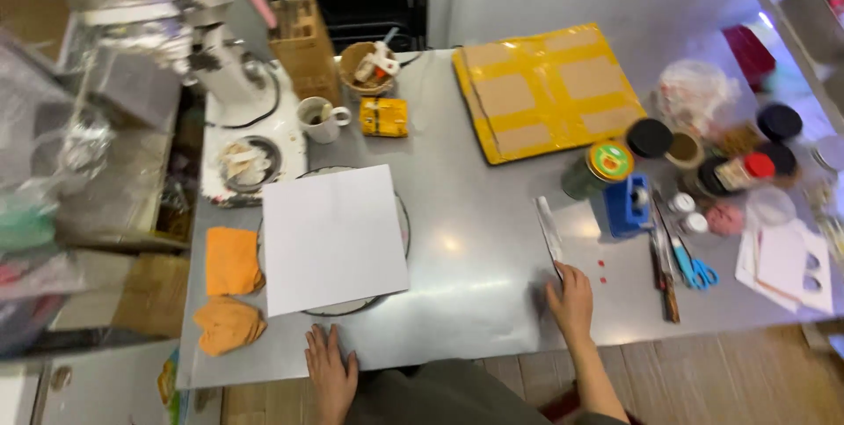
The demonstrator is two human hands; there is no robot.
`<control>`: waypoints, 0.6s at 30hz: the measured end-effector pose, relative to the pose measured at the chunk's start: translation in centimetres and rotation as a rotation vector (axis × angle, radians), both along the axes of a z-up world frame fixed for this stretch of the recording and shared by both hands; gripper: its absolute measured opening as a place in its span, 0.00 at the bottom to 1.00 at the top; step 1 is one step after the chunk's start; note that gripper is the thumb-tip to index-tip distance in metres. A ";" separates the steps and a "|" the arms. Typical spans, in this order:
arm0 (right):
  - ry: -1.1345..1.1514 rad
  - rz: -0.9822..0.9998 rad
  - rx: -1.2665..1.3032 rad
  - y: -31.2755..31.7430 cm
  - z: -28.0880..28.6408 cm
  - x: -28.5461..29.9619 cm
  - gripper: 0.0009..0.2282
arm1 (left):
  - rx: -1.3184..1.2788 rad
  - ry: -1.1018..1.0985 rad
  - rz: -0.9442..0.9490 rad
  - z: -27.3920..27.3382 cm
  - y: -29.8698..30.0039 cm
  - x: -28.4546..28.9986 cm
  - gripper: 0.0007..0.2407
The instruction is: Organizing a bakery workspace by cleaning a cake turntable, using a microwave to warm items, and handling paper supplies.
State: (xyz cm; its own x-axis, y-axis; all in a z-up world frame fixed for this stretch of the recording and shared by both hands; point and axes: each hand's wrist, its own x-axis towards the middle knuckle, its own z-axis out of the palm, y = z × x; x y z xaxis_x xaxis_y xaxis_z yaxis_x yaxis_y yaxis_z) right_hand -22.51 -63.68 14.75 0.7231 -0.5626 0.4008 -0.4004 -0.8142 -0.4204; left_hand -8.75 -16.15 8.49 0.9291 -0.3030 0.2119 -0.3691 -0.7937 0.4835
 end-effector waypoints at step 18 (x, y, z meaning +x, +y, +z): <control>0.741 1.369 0.412 46.6 -0.7 11.3 0.08 | -0.053 0.055 0.741 0.9 25.6 -17.9 0.31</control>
State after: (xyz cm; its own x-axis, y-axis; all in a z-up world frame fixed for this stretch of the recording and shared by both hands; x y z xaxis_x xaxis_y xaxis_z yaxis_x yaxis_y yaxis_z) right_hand -11.20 -17.12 14.06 0.7049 0.6615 -0.2560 0.2924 -0.5998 -0.7448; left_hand -26.66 9.42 9.39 0.8955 0.4169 0.1559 0.2800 -0.8000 0.5307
